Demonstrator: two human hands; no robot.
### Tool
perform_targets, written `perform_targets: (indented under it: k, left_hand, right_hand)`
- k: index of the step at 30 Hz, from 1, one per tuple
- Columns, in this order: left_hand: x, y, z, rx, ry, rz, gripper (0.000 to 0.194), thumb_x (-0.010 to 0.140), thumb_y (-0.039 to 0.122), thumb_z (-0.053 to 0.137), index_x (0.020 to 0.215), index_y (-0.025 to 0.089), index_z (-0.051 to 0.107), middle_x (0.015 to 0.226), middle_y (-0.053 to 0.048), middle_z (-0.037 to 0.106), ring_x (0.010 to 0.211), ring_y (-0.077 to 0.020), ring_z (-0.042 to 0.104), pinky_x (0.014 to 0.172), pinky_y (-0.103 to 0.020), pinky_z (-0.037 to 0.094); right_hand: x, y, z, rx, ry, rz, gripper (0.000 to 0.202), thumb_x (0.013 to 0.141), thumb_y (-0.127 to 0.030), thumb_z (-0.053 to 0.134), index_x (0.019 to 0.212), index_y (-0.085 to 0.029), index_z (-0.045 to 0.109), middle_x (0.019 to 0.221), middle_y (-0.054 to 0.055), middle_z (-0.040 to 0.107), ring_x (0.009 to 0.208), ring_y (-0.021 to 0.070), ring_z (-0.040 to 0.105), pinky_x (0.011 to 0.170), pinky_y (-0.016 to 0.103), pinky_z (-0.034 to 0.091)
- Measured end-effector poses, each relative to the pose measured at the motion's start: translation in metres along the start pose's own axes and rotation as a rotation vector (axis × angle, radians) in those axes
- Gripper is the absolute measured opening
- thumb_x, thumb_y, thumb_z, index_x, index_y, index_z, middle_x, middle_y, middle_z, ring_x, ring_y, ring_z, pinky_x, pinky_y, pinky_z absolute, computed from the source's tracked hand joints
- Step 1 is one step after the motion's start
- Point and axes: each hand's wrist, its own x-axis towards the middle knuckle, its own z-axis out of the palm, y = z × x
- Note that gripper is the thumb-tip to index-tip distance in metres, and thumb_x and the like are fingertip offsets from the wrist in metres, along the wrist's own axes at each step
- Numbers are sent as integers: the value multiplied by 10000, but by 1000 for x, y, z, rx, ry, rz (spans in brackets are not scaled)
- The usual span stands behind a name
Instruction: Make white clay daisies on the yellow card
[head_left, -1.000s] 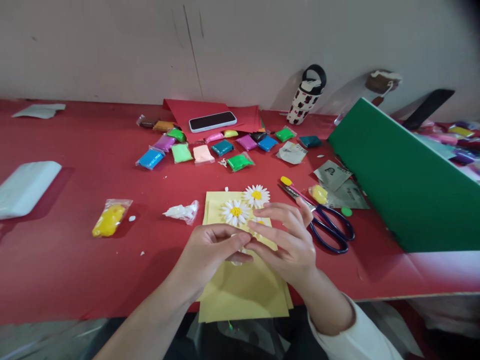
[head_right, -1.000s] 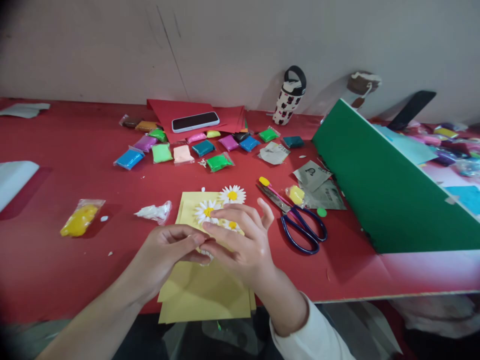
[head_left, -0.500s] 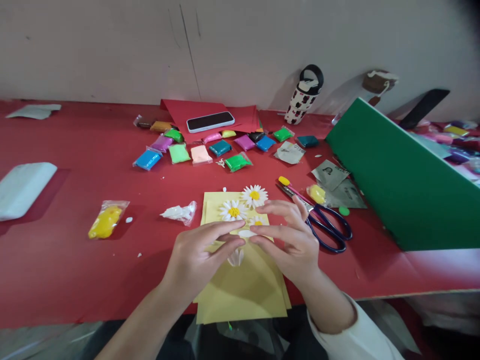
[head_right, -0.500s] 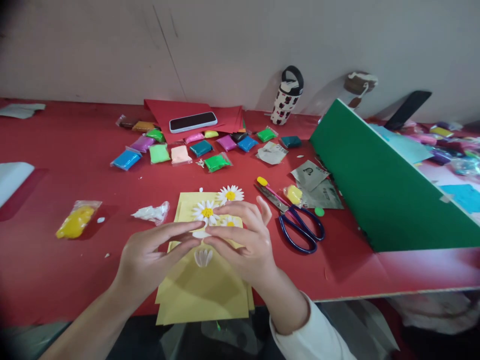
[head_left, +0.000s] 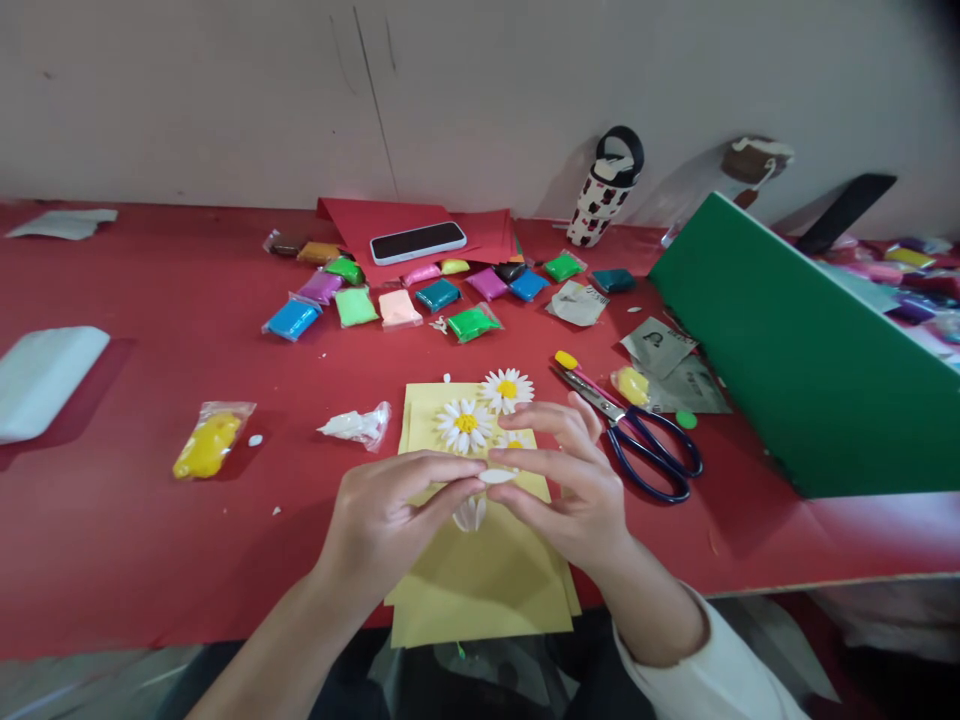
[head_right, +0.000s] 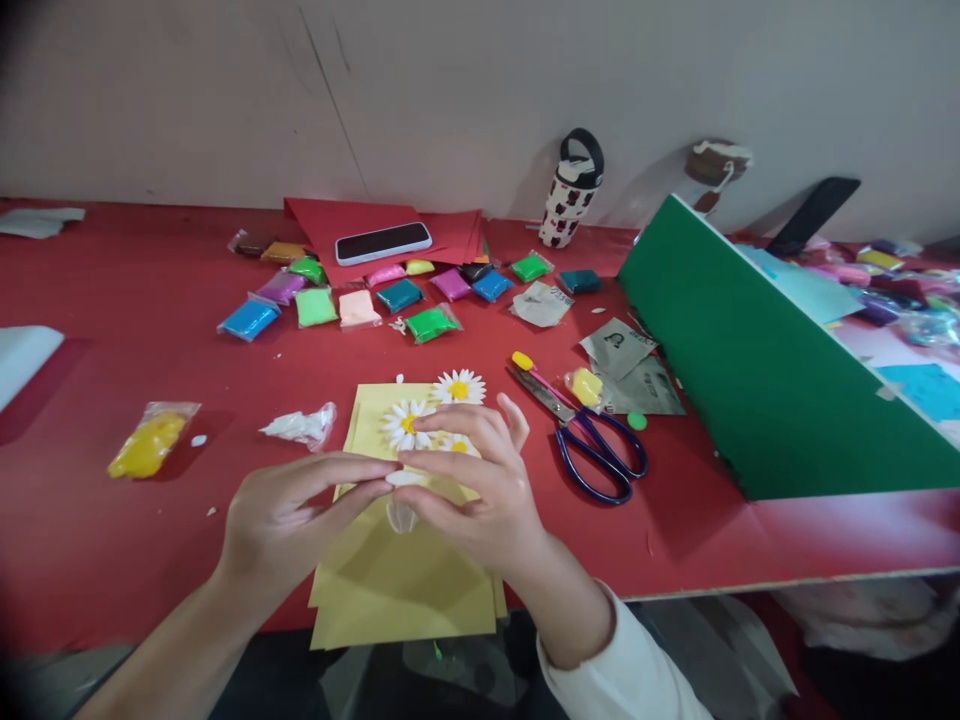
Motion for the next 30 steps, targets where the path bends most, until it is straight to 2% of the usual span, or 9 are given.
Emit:
perform_targets:
  k: [4, 8, 12, 14, 17, 21, 26, 28, 30]
  left_hand:
    - [-2, 1, 0, 22, -50, -94, 101, 841, 350, 673, 878, 284, 740, 862, 26, 781, 720, -147, 740, 688, -230, 605]
    - [-3, 1, -1, -39, -50, -142, 92, 816, 347, 695, 869, 303, 756, 873, 28, 781, 741, -161, 742, 719, -248, 608]
    - [-1, 2, -3, -267, -125, -401, 224, 753, 381, 750, 962, 300, 759, 918, 7, 779, 813, -190, 745, 741, -254, 611]
    - [0, 3, -3, -461, -220, -550, 269, 765, 436, 728, 981, 279, 762, 891, -13, 781, 794, -203, 746, 723, -275, 618]
    - [1, 6, 1, -667, -324, -680, 315, 807, 487, 668, 962, 233, 772, 823, -40, 777, 741, -211, 741, 733, -328, 625]
    - [1, 10, 6, -749, -300, -787, 267, 793, 448, 696, 868, 208, 786, 777, -47, 771, 745, -201, 741, 764, -324, 624]
    - [3, 12, 6, -755, -290, -815, 264, 800, 443, 687, 838, 201, 784, 806, -56, 776, 758, -204, 746, 744, -298, 628]
    - [3, 10, 4, -714, -288, -765, 296, 807, 467, 671, 912, 210, 774, 910, -65, 777, 766, -207, 748, 740, -303, 630]
    - [2, 7, 1, -566, -238, -646, 348, 776, 459, 709, 1046, 242, 737, 1064, -64, 751, 834, -219, 746, 739, -297, 629]
  right_hand:
    - [0, -1, 1, -4, -4, 3, 48, 802, -262, 721, 844, -283, 733, 1021, 12, 688, 1022, 206, 642, 1089, 475, 296]
    - [0, -1, 0, 7, -4, 4, 51, 822, -282, 697, 862, -282, 729, 1033, 19, 690, 1024, 209, 638, 1074, 487, 323]
    - [0, 0, -1, -2, -3, -5, 59, 824, -262, 693, 870, -280, 725, 1040, 19, 688, 1017, 205, 641, 1098, 495, 283]
    - [0, 0, -1, 13, -1, -17, 75, 812, -249, 703, 876, -281, 723, 1043, 19, 685, 1028, 208, 640, 1081, 483, 313]
    - [0, -1, 0, 25, 7, -33, 78, 802, -240, 713, 861, -290, 724, 1035, 9, 687, 1039, 209, 636, 1039, 463, 370]
    - [0, -3, 3, 8, 12, -27, 27, 827, -282, 693, 830, -291, 719, 1004, 5, 698, 1012, 199, 643, 1009, 464, 386]
    - [0, -2, 4, 3, 10, -9, 49, 831, -273, 680, 832, -301, 720, 1007, -2, 699, 1012, 202, 643, 1014, 471, 380]
    - [0, -1, 3, 8, 5, -5, 66, 830, -249, 677, 846, -292, 724, 1022, 7, 697, 1024, 207, 641, 1026, 477, 370]
    - [0, 0, 2, 9, -3, 2, 71, 828, -244, 680, 858, -285, 729, 1040, 15, 694, 1021, 210, 645, 1057, 493, 336]
